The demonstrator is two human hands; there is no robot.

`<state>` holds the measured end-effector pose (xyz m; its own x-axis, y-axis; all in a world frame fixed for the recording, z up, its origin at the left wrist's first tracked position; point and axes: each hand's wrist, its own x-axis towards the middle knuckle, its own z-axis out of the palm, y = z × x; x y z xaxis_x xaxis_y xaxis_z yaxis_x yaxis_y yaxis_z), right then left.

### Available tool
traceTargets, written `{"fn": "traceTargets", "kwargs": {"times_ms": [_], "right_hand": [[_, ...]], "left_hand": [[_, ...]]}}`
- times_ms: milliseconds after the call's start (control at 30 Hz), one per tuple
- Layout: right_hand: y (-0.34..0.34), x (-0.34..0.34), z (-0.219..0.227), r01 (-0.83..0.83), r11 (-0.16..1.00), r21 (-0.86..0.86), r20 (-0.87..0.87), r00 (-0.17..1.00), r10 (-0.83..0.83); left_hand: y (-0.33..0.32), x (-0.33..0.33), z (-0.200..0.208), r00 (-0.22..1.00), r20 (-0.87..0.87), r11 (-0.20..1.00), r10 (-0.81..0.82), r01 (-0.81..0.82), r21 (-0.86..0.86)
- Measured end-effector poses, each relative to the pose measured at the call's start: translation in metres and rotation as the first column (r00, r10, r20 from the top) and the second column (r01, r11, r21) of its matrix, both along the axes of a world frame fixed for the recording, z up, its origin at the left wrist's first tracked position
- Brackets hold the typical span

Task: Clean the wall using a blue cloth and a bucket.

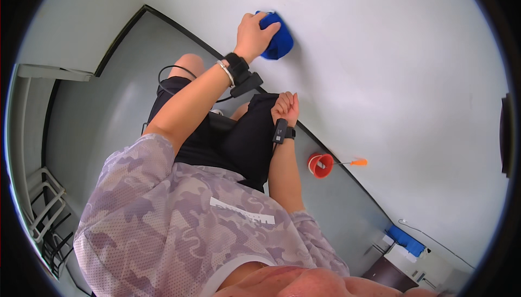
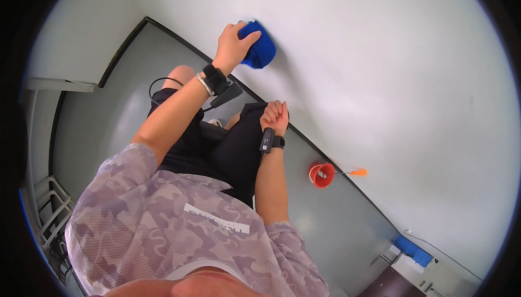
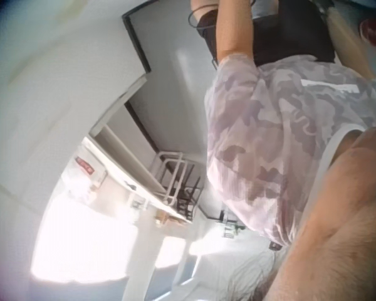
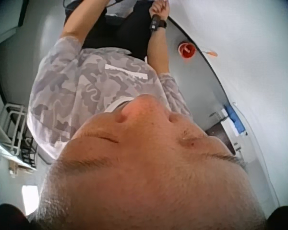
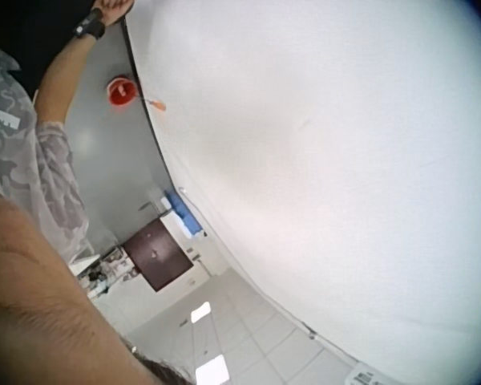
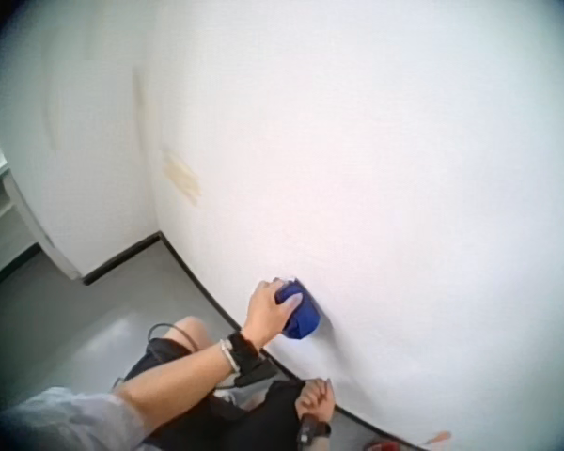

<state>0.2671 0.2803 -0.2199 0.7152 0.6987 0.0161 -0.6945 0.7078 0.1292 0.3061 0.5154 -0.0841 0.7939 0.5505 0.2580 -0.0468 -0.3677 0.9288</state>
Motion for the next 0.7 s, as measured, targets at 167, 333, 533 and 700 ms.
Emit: {"fn": "traceTargets", "kwargs": {"times_ms": [167,333,533,700], "right_hand": [[0.003,0.001,0.004,-0.030,0.999,-0.024,-0.011,0.999,0.030],[-0.001,0.006,-0.002,-0.034,0.997,-0.067,-0.004,0.999,0.034],[0.001,0.008,-0.005,-0.037,0.993,-0.116,0.008,0.999,0.038],[-0.001,0.006,-0.005,-0.019,0.981,-0.193,0.011,1.000,0.022]], "left_hand": [[-0.034,-0.006,0.041,0.931,0.363,0.999,-0.041,0.049,-0.015],[-0.039,0.000,0.024,0.953,0.301,0.981,-0.042,-0.018,0.194],[-0.034,0.001,-0.025,0.996,-0.079,0.994,-0.039,0.047,0.103],[-0.062,-0.013,-0.026,0.979,0.073,0.981,-0.192,0.189,0.043]]}}
